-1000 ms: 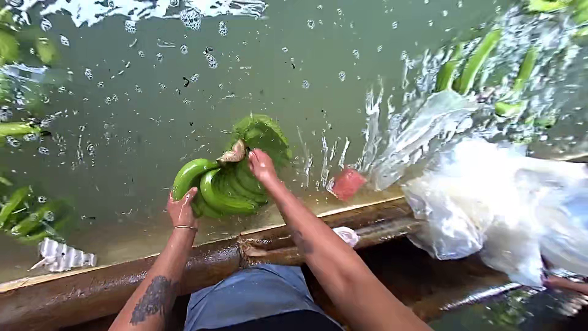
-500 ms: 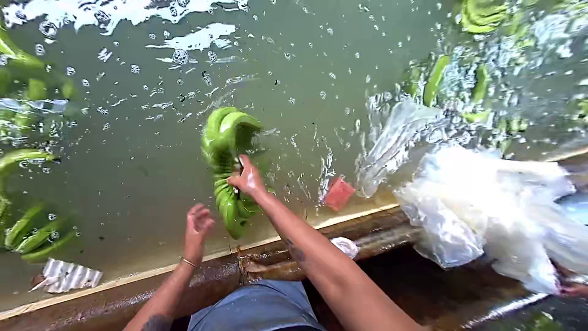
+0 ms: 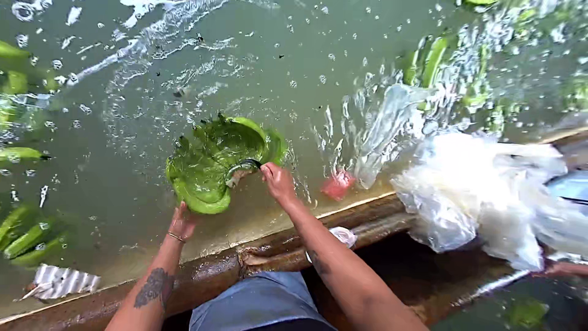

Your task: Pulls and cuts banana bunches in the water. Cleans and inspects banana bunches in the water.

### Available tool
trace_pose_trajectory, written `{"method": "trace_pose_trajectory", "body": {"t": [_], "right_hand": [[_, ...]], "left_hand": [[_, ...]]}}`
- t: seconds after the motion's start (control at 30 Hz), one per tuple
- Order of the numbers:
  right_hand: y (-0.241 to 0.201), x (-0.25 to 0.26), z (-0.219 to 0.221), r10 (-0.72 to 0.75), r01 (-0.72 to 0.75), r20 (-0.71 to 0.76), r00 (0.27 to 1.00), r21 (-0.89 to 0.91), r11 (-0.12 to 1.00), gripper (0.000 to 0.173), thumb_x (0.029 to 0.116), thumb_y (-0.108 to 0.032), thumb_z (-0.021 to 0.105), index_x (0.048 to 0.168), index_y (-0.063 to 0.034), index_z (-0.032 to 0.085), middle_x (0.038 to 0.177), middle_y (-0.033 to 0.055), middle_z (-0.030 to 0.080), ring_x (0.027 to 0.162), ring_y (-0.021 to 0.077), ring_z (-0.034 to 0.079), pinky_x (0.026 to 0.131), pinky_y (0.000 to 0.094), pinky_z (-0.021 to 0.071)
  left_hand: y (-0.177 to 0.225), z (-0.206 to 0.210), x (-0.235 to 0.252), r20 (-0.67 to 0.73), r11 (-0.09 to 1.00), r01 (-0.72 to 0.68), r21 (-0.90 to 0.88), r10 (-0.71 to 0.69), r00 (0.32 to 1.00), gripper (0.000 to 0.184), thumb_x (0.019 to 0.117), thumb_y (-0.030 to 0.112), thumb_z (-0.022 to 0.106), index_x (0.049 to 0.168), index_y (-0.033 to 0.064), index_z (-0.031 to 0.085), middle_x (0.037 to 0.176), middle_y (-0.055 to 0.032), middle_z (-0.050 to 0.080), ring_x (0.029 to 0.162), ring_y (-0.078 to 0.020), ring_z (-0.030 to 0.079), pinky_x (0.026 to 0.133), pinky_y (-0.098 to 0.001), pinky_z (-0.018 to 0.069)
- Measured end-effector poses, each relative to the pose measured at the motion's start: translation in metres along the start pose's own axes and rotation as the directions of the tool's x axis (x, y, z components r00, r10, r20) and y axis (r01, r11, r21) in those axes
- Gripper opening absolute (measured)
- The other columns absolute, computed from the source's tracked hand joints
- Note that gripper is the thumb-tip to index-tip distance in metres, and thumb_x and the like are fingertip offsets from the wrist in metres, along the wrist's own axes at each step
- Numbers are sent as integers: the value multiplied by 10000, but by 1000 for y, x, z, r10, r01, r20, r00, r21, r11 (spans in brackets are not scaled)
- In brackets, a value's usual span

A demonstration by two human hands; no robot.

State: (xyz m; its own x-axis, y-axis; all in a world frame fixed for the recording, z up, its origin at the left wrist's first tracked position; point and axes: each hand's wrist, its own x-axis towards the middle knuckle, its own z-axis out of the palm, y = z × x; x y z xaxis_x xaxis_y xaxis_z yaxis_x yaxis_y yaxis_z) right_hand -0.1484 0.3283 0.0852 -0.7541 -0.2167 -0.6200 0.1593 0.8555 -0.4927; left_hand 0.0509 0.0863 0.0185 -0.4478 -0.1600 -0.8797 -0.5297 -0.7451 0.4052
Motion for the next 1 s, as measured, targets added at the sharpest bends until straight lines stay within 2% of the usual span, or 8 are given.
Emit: {"method": "trace_pose_trajectory", "body": {"t": [0.13, 0.3, 0.43, 0.63, 0.7, 0.77, 0.83, 1.0], "right_hand": [[-27, 20, -1, 37, -48, -112, 993, -90, 995, 419, 1118, -321, 419, 1252, 20, 622, 1026, 288, 698, 965, 482, 693, 813, 658, 538], [-63, 57, -19, 178, -183, -45, 983, -326, 928, 460, 1129, -330, 359, 1312, 31, 578, 1158, 308, 682, 1121, 495, 661, 910, 661, 515], [-68, 67, -4, 208, -197, 34, 978, -197, 960, 474, 1140, -260, 292, 1379, 85, 514, 1258, 337, 630, 1204, 490, 623, 1000, 629, 494], [-33, 68, -10, 58, -80, 210, 976, 95, 992, 423, 1132, -267, 378, 1183, 70, 628, 1025, 263, 659, 895, 381, 650, 848, 559, 523], [-56, 37, -15, 109, -128, 211, 971, 79, 989, 404, 1133, -262, 374, 1232, 53, 608, 1063, 282, 658, 931, 419, 665, 847, 587, 536], [-66, 20, -23, 40, -63, 263, 964, 77, 995, 395, 1133, -247, 361, 1212, 48, 612, 988, 228, 658, 839, 332, 657, 787, 505, 553], [-59, 14, -31, -32, 0, 177, 984, 179, 984, 387, 1128, -238, 368, 1210, 51, 610, 884, 160, 642, 734, 235, 613, 716, 422, 535], [-55, 50, -27, -43, 51, -230, 972, 26, 998, 398, 1129, -254, 367, 1356, 36, 520, 997, 281, 683, 905, 471, 692, 766, 637, 550]], "left_hand": [[-4, 34, -13, -7, 989, -45, -144, 44, 999, 629, 1104, 303, 337, 1593, 182, -39, 1387, -205, 509, 1118, -309, 645, 851, -489, 592], [-2, 82, -27, -89, 979, -94, -182, 78, 993, 642, 1101, 154, 412, 1611, 200, 25, 1459, -215, 443, 1169, -335, 620, 865, -518, 586], [0, 112, -27, -148, 976, -132, -174, 107, 983, 734, 1068, 65, 487, 1622, 176, 19, 1537, -233, 362, 1208, -352, 609, 852, -525, 600], [1, 95, -23, -142, 974, -168, -153, 146, 979, 846, 934, -142, 508, 1596, 134, 59, 1411, -222, 454, 1073, -312, 652, 798, -481, 610], [3, 99, -20, -209, 973, -148, -175, 110, 972, 776, 970, -129, 456, 1599, 147, 94, 1393, -228, 467, 1062, -330, 640, 784, -500, 593], [17, 98, -16, -206, 972, -127, -198, 85, 975, 667, 1033, -42, 395, 1594, 168, 102, 1351, -220, 494, 1052, -331, 636, 787, -518, 578], [31, 95, -19, -179, 974, -81, -211, 43, 983, 605, 1050, 25, 393, 1577, 170, 132, 1279, -209, 551, 1004, -322, 663, 768, -505, 590], [60, 106, -34, -166, 954, 69, -293, -122, 979, 570, 1056, 95, 443, 1569, 177, 211, 1328, -217, 552, 1079, -351, 654, 828, -500, 589]]}}
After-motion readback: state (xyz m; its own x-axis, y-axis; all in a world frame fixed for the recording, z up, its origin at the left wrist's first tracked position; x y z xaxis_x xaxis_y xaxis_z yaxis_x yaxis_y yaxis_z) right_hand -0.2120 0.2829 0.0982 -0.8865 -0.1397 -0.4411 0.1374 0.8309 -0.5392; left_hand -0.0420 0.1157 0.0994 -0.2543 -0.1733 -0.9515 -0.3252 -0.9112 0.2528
